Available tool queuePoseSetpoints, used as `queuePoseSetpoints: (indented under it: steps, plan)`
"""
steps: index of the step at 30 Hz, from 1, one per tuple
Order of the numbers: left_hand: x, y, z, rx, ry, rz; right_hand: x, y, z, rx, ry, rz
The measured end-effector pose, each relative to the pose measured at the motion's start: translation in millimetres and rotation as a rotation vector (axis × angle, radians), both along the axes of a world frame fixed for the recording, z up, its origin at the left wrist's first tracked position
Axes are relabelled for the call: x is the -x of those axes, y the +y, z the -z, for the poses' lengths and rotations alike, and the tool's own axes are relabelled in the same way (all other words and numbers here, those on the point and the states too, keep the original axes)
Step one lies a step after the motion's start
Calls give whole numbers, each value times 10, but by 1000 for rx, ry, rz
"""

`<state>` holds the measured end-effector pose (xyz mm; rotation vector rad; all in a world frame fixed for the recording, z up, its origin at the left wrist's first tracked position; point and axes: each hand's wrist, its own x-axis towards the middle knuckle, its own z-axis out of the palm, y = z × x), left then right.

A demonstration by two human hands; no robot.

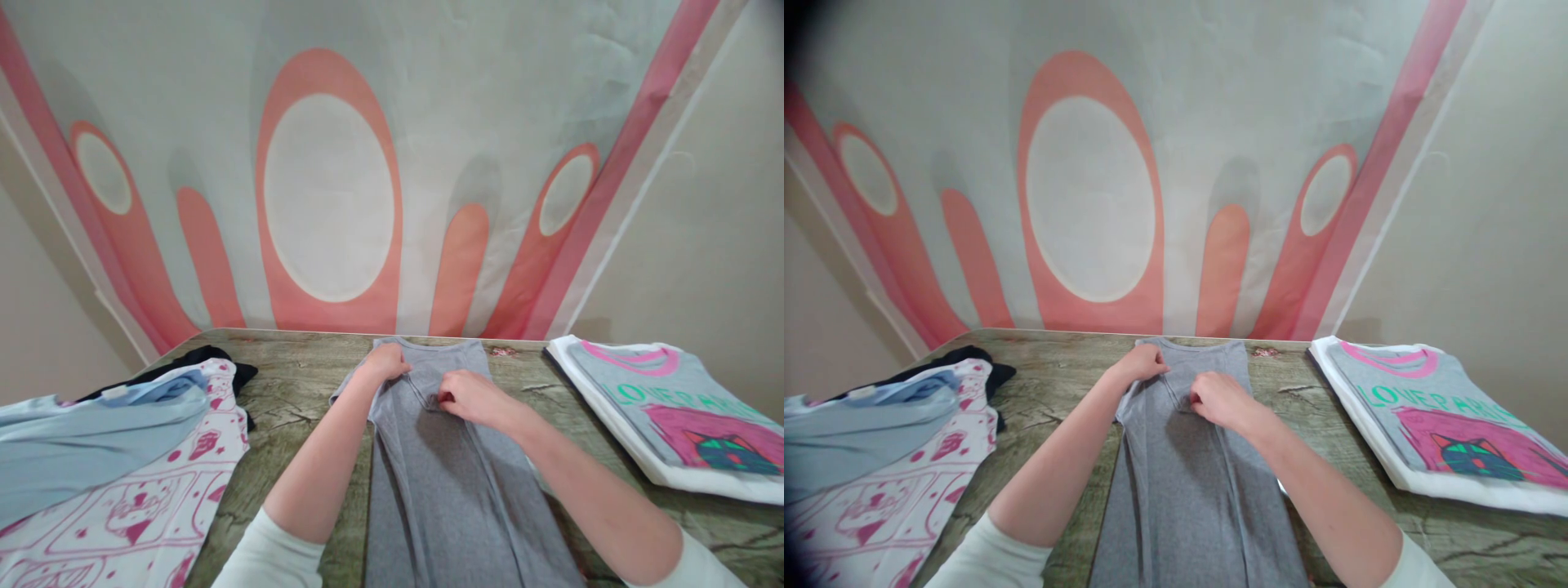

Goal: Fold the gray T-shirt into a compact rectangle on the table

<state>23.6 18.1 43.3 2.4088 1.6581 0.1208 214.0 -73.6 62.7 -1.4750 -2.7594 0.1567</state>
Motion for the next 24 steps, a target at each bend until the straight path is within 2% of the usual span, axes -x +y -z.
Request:
queuePoseSetpoints:
  steps: [6,10,15,22,24]
  plan:
    - [-35,3,30,5,-34,10,23,23,108,-4,22,36]
    - [-62,-25,13,-17,-58,18,20,3,109,-7,47,41]
    - [-70,-27,3,-77,-106,-29,-29,-22,30,18,175,-91]
    - [-61,-11,20,-88,-139,-57,-112,-3,12,225,242,-264]
    - [-61,-15,19,-87,-136,-47,-161,3,-38,275,281,-269]
